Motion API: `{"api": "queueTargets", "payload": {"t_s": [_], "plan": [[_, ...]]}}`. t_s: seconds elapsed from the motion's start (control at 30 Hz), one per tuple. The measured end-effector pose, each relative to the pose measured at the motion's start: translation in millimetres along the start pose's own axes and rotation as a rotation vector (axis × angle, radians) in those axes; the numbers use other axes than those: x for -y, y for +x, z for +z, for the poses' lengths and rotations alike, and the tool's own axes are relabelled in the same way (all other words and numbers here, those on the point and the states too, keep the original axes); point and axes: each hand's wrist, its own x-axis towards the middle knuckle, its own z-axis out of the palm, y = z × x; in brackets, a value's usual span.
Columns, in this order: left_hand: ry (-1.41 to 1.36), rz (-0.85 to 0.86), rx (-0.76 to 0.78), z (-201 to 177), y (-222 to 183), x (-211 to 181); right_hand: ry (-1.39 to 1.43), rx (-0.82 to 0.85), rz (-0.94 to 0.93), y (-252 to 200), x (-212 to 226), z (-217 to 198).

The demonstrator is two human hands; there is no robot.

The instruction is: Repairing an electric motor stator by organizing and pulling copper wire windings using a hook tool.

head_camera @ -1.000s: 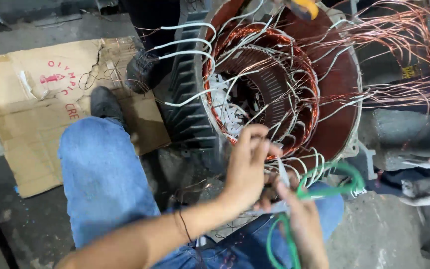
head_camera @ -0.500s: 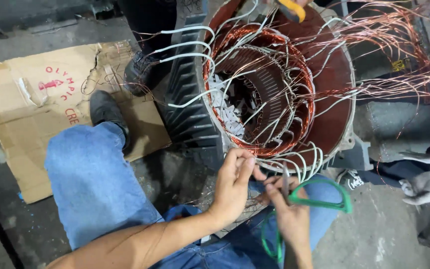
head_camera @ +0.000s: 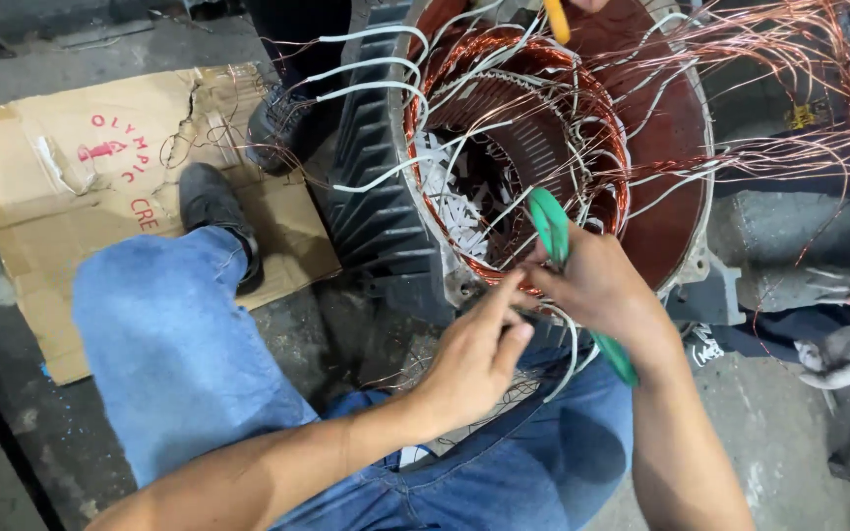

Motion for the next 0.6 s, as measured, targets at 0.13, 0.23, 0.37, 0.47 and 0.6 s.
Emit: {"api": "queueTargets", "payload": {"t_s": [0.13, 0.23, 0.37, 0.47, 0.6], "plan": [[0.164, -0.087, 0.285, -2, 28, -17, 0.131, 0.141, -0.04, 49, -28, 11], [0.102, -0.026, 0.303, 7, 51, 1, 0.225, 0.149, -0.028, 67, -28, -1], [-0.254, 0.003, 0.247, 4, 92, 30, 0.393, 0.095, 0.022, 104, -72, 1], [-0.449, -0.135, 0.035, -61, 147, 12, 0.618, 0.032, 0.09, 111, -66, 11], [-0.322, -0.259, 0.046, -142, 162, -5, 0.746, -0.025, 0.154, 119, -68, 21]]}}
